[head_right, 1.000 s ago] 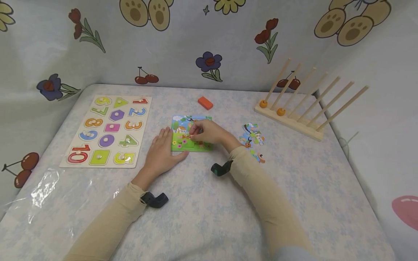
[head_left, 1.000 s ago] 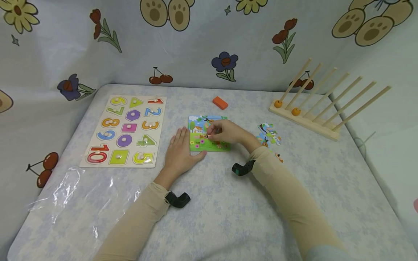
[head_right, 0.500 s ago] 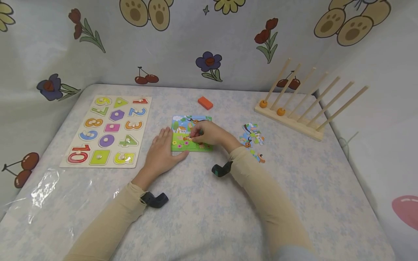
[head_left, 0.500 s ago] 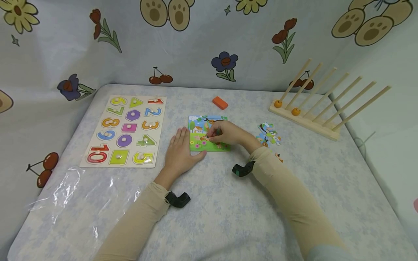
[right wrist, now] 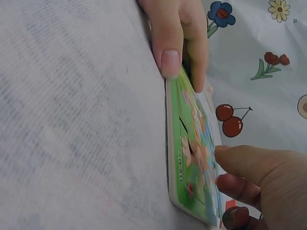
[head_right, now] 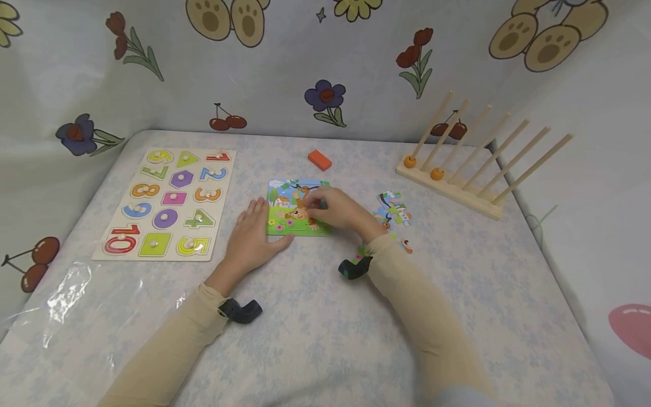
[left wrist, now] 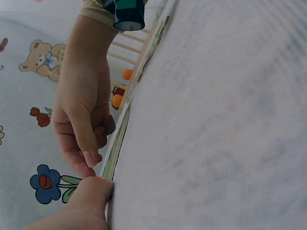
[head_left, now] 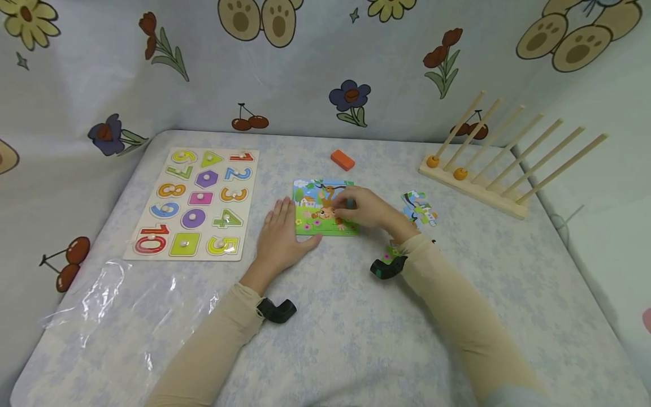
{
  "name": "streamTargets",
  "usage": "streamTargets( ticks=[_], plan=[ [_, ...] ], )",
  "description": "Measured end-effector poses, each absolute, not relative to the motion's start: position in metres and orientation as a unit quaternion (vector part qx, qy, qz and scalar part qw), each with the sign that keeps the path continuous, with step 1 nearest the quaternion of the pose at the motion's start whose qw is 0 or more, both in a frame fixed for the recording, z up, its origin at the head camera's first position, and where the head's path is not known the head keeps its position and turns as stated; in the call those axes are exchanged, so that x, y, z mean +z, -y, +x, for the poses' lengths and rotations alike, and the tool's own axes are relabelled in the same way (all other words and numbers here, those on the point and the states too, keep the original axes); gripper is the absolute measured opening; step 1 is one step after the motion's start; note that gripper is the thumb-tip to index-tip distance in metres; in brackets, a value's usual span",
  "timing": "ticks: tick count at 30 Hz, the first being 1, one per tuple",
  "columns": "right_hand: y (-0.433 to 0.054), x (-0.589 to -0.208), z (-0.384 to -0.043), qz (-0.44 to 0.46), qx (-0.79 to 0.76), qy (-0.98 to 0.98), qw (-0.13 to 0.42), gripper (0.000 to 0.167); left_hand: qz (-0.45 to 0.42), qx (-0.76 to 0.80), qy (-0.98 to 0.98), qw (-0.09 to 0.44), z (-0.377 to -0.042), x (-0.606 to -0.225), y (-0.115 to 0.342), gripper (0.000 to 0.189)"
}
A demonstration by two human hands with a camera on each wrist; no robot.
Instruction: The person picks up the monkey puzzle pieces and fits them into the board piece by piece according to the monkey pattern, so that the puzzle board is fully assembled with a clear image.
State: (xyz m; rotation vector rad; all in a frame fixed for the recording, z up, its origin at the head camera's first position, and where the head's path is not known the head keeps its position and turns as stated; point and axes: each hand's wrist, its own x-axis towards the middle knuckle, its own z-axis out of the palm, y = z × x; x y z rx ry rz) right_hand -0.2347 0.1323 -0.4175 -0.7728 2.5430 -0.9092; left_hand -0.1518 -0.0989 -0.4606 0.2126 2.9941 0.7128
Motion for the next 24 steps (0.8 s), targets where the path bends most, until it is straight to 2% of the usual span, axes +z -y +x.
streamTargets(
  ticks=[7,10,13,17,24],
  plan=[
    [-0.150,-0.419,-0.226,-0.263,-0.310,-0.902,0.146,0.027,0.065,0.240,-0.968,0.025,-0.152,-0.459,0.099,0.112],
    [-0.155,-0.421,-0.221,-0.255,-0.309,-0.905,0.144,0.029,0.069,0.250,-0.966,0.008,-0.153,-0.458,0.098,0.108],
    [-0.158,-0.421,-0.216,-0.249,-0.314,-0.905,0.144,0.031,0.086,0.259,-0.962,-0.023,-0.154,-0.457,0.097,0.097],
    [-0.160,-0.421,-0.213,-0.252,-0.307,-0.907,0.140,0.034,0.113,0.276,-0.953,-0.054,-0.156,-0.455,0.094,0.070],
    [-0.158,-0.423,-0.208,-0.254,-0.280,-0.916,0.131,0.043,0.130,0.289,-0.947,-0.048,-0.160,-0.453,0.091,0.042]
  ],
)
